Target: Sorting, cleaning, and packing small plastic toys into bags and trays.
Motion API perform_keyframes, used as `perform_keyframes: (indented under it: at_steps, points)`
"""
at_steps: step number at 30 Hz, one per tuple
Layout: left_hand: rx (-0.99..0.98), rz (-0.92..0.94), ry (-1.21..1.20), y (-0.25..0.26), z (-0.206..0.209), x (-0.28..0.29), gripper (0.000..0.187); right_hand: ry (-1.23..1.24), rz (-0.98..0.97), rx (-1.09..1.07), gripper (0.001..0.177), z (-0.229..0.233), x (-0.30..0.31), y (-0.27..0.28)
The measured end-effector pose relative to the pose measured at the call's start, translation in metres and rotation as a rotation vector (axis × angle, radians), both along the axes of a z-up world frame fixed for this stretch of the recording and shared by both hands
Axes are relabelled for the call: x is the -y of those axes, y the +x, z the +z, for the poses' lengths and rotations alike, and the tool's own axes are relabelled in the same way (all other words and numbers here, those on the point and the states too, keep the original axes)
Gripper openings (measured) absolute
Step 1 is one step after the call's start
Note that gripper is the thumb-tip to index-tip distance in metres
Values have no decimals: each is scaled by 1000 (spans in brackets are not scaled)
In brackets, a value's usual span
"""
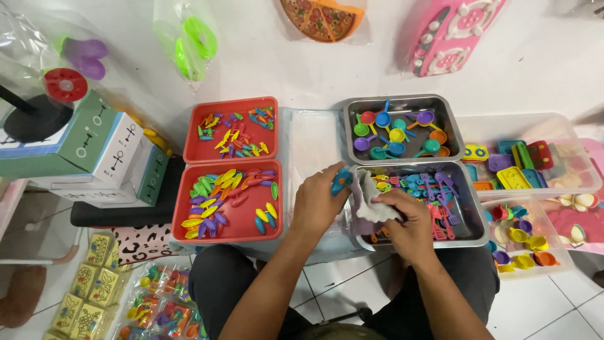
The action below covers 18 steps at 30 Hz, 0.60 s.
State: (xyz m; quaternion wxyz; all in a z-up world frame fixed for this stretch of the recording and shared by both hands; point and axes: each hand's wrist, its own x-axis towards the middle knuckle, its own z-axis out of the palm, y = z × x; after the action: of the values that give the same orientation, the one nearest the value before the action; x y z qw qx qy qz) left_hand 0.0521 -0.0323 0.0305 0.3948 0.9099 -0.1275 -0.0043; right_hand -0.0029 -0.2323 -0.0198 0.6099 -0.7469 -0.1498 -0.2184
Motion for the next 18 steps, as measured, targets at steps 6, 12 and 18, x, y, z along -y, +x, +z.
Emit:
perform_keyframes:
  at_steps: [6,12,18]
  points:
    - [212,109,-340,-16,27,6,48,-329,221,58,48,56,-27,-35]
    - [-11,185,-43,6,25,-10,56,69,-9,-305,37,-15,-5,-38]
    - [51,107,417,60,-51,-3,77,649,-62,-426,8,11,-13,-21]
